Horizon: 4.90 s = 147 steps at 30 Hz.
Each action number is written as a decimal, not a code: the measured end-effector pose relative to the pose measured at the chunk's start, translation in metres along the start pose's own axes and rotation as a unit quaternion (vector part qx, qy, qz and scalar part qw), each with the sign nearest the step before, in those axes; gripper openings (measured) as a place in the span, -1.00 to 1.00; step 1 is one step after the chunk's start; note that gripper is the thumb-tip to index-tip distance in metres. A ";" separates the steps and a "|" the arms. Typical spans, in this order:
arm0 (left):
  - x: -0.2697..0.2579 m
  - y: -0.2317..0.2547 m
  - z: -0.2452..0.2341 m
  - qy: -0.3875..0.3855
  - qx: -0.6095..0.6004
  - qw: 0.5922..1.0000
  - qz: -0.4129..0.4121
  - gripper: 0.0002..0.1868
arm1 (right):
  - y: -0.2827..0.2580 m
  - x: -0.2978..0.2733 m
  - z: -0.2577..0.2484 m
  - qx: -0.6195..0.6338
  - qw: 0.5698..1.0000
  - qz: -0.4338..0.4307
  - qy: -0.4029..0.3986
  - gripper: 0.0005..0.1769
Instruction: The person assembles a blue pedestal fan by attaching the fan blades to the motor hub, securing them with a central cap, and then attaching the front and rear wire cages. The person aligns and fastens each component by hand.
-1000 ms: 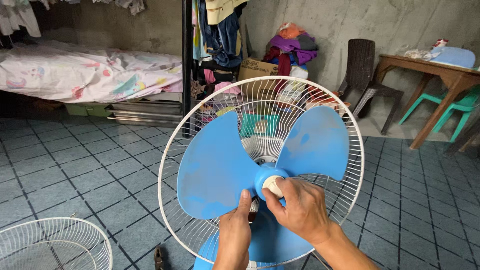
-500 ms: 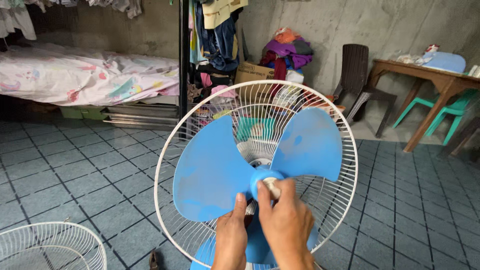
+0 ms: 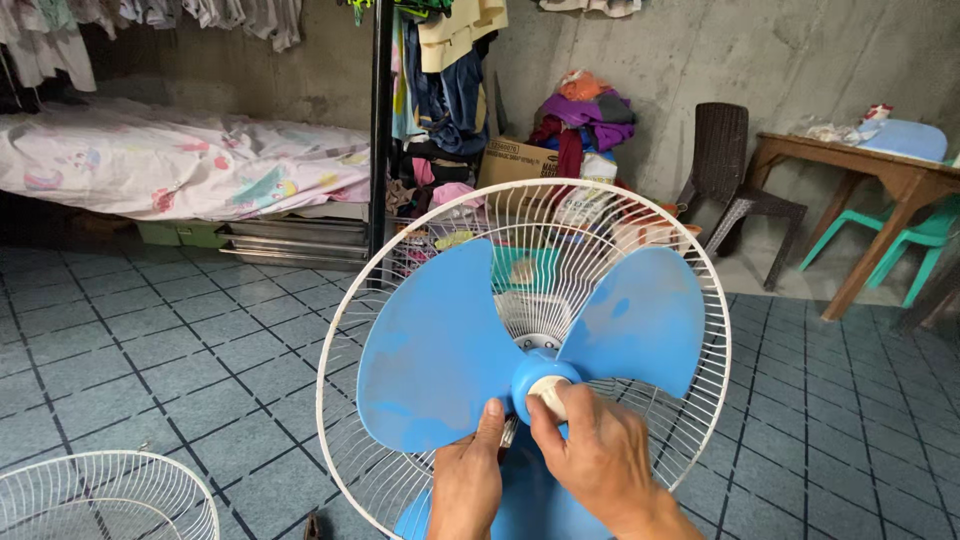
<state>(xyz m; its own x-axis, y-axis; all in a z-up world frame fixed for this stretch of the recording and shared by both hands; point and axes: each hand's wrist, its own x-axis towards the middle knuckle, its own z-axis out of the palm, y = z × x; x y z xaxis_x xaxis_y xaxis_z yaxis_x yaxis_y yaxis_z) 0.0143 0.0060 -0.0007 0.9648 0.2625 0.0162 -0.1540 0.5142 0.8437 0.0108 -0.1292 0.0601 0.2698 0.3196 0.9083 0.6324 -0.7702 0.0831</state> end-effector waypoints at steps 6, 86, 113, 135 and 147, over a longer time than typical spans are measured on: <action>0.000 -0.008 -0.001 0.013 0.085 0.996 -0.017 -0.52 | 0.000 0.011 -0.016 -0.003 0.999 0.004 -0.035 -0.62; -0.015 0.001 -0.002 0.006 0.072 0.995 -0.064 -0.52 | -0.020 -0.012 -0.002 0.037 0.983 0.143 0.111 -0.64; -0.013 0.014 0.002 -0.016 0.032 0.996 -0.080 -0.65 | -0.019 -0.003 -0.006 0.000 0.990 0.087 0.113 -0.63; 0.013 0.002 -0.003 -0.067 0.031 0.996 -0.048 -0.64 | 0.005 -0.016 0.014 -0.012 0.995 0.065 0.076 -0.63; 0.007 0.006 -0.023 -0.103 0.004 0.991 -0.085 -0.56 | -0.016 -0.019 0.022 0.008 0.991 0.120 0.060 -0.59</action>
<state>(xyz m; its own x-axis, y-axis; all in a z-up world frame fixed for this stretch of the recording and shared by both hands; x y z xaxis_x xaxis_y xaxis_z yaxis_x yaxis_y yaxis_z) 0.0153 0.0295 -0.0082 0.9998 0.0001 -0.0193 0.0163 0.5293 0.8483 0.0109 -0.1108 0.0325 0.3263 0.0586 0.9434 0.5723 -0.8066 -0.1478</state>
